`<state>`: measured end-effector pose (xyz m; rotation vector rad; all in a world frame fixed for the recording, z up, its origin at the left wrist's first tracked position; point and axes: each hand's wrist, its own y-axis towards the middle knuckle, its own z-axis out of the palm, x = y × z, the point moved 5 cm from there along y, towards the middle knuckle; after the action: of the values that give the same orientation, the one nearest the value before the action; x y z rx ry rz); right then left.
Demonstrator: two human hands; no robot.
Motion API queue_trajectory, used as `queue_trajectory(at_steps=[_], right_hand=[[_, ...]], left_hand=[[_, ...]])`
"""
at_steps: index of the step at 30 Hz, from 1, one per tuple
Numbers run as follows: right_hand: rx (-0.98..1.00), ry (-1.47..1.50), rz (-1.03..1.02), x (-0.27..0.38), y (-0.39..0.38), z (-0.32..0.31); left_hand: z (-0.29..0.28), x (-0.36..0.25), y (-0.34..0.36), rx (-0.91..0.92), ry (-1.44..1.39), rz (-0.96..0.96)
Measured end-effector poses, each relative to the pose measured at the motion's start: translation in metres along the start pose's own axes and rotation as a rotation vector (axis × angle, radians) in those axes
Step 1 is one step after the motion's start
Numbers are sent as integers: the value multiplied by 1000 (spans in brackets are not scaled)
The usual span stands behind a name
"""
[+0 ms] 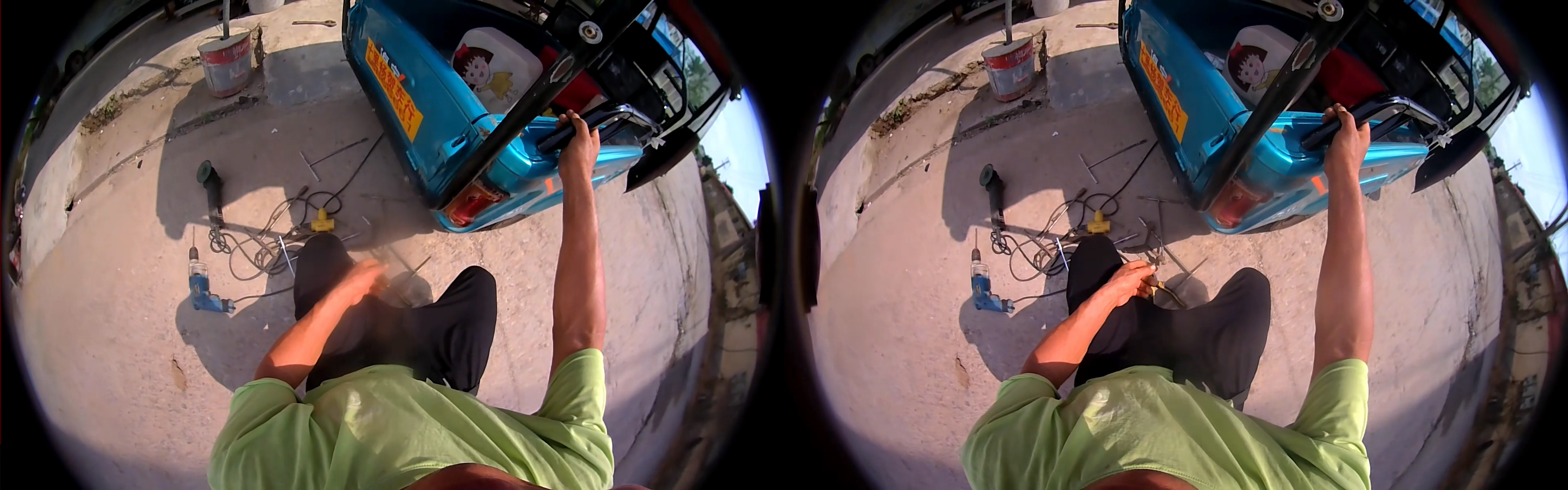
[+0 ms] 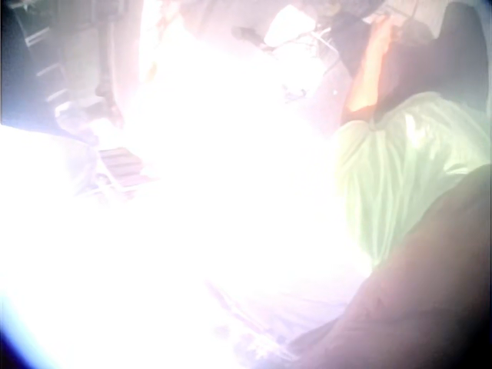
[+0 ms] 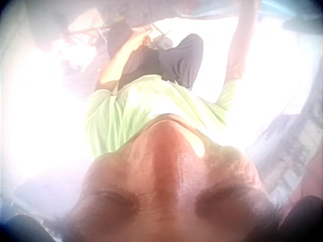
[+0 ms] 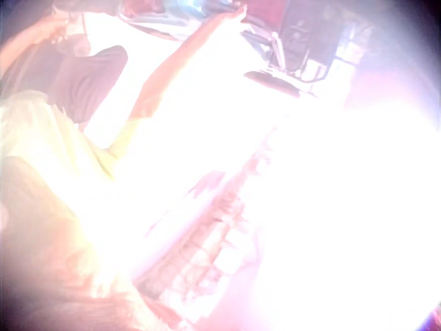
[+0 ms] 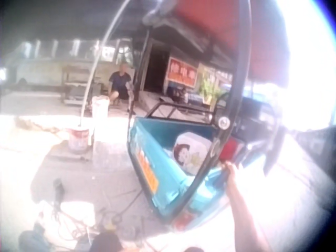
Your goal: The person positions a metal frame onto the rear corner of a vehicle and fastens it in place using a socket tool and bolts.
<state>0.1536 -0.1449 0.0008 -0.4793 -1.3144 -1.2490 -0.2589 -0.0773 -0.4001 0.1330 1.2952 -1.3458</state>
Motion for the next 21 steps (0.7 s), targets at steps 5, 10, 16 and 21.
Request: queue_trajectory(at_steps=[5,10,16,21], right_hand=[[16,-12,-5,-3,3,0],[2,-59,-6,-7,6,-4],[3,-90,-38,-6,9,-7],[-11,-183,-41,-6,7,-8]], left_hand=[[-2,3,5,1,-6,-2],[0,-18,6,-8,7,58],[21,-128,8,-63,-31,271],[52,-214,1,-112,86,541]])
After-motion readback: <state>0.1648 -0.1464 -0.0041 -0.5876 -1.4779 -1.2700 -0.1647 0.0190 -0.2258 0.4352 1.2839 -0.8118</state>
